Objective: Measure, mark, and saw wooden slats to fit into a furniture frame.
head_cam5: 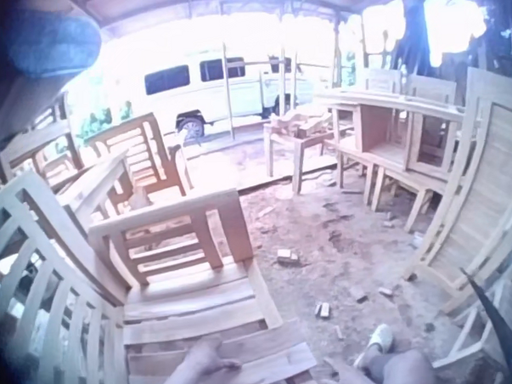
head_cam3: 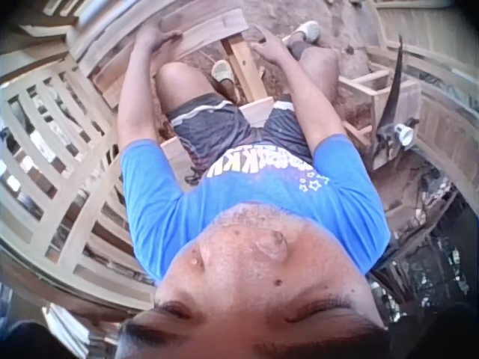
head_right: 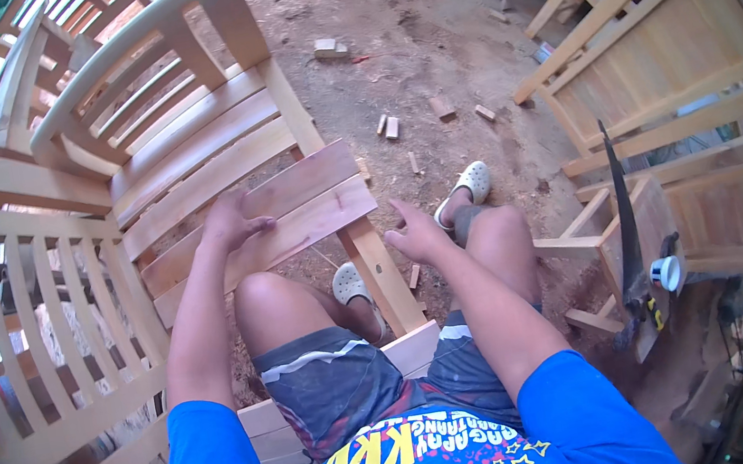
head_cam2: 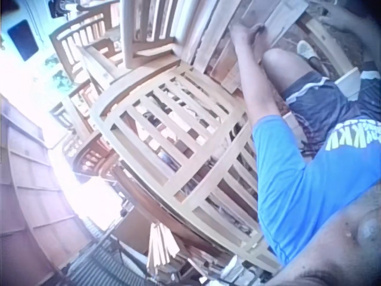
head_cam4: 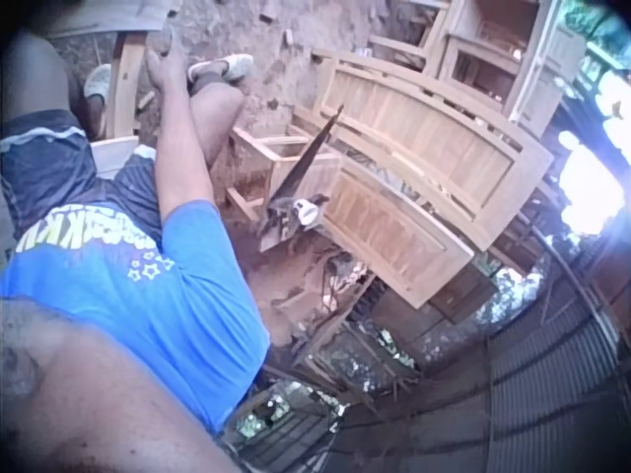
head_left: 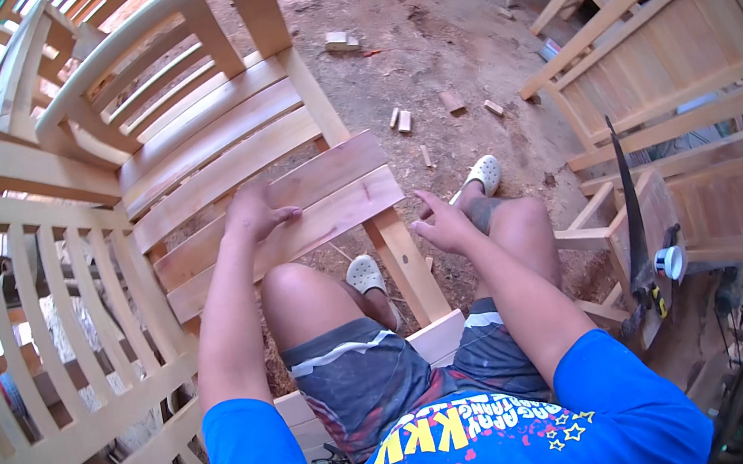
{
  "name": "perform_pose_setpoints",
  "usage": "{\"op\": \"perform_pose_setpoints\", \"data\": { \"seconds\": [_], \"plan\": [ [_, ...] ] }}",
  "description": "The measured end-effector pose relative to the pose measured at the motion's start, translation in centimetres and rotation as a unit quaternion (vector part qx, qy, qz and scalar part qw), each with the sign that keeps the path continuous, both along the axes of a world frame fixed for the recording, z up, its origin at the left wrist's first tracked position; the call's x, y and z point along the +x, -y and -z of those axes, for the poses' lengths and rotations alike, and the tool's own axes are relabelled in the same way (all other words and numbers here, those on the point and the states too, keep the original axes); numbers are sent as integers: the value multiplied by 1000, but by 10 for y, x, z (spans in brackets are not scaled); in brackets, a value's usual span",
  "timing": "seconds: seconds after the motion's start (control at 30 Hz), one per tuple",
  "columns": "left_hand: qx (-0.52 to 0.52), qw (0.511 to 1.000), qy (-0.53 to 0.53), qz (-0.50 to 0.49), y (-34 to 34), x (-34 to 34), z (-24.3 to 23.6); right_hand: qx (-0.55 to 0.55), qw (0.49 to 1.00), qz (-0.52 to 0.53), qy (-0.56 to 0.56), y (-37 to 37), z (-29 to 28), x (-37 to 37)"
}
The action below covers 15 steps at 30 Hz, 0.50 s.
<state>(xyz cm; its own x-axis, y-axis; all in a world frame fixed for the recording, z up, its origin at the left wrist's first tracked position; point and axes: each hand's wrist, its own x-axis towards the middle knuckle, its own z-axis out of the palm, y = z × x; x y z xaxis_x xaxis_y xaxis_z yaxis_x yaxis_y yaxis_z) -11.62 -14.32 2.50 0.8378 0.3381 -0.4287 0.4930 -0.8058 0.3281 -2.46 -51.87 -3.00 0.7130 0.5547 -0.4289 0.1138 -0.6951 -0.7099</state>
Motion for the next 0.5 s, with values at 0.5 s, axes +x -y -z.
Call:
{"op": "perform_pose_setpoints", "data": {
  "seconds": [0.5],
  "plan": [
    [24, 998, -60, 11, 11, 2, 19, -86, 991, -103, -26, 34, -6, -13]
  ]
}}
